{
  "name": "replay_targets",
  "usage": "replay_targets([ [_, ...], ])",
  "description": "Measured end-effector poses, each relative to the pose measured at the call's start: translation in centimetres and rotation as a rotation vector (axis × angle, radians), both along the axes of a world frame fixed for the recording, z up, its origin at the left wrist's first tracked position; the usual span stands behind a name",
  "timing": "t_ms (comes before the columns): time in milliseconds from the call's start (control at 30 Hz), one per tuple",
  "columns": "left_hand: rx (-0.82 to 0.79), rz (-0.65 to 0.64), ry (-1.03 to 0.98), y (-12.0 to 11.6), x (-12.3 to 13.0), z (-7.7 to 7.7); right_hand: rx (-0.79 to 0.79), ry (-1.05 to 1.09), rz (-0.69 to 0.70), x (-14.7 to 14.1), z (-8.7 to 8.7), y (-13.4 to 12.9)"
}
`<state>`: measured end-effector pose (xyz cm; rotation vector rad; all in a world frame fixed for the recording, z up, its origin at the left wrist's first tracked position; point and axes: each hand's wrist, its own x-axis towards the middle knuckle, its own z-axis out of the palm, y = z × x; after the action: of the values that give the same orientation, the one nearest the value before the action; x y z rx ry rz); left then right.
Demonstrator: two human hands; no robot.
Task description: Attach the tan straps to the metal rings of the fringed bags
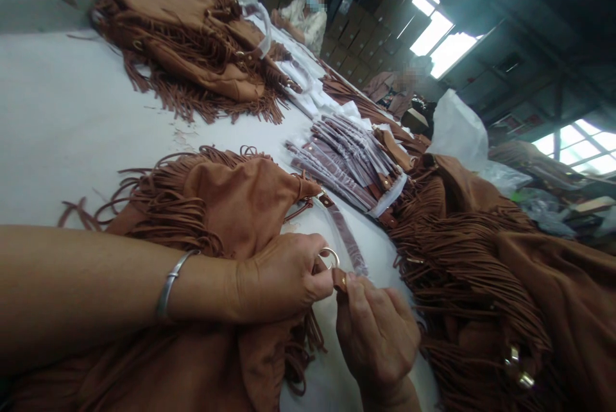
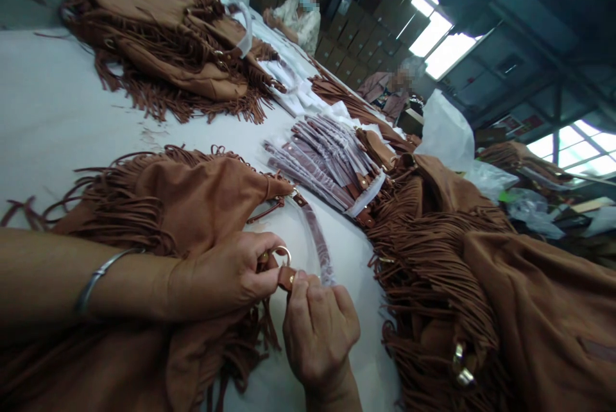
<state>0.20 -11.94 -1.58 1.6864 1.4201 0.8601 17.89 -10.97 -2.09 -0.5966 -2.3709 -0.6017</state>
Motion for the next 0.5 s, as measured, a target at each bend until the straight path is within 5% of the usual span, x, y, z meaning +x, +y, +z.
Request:
replay_targets([
  [233,0.055,-0.05,0.09,0.2,-0.2,0.1,0.051,-0.074,-0.098,-0.6,0.0,0.0],
  [500,0.237,-0.085,0.303,0.4,-0.4,-0.7,0.138,-0.231,-0.443,-2.8,0.5,-1.2],
])
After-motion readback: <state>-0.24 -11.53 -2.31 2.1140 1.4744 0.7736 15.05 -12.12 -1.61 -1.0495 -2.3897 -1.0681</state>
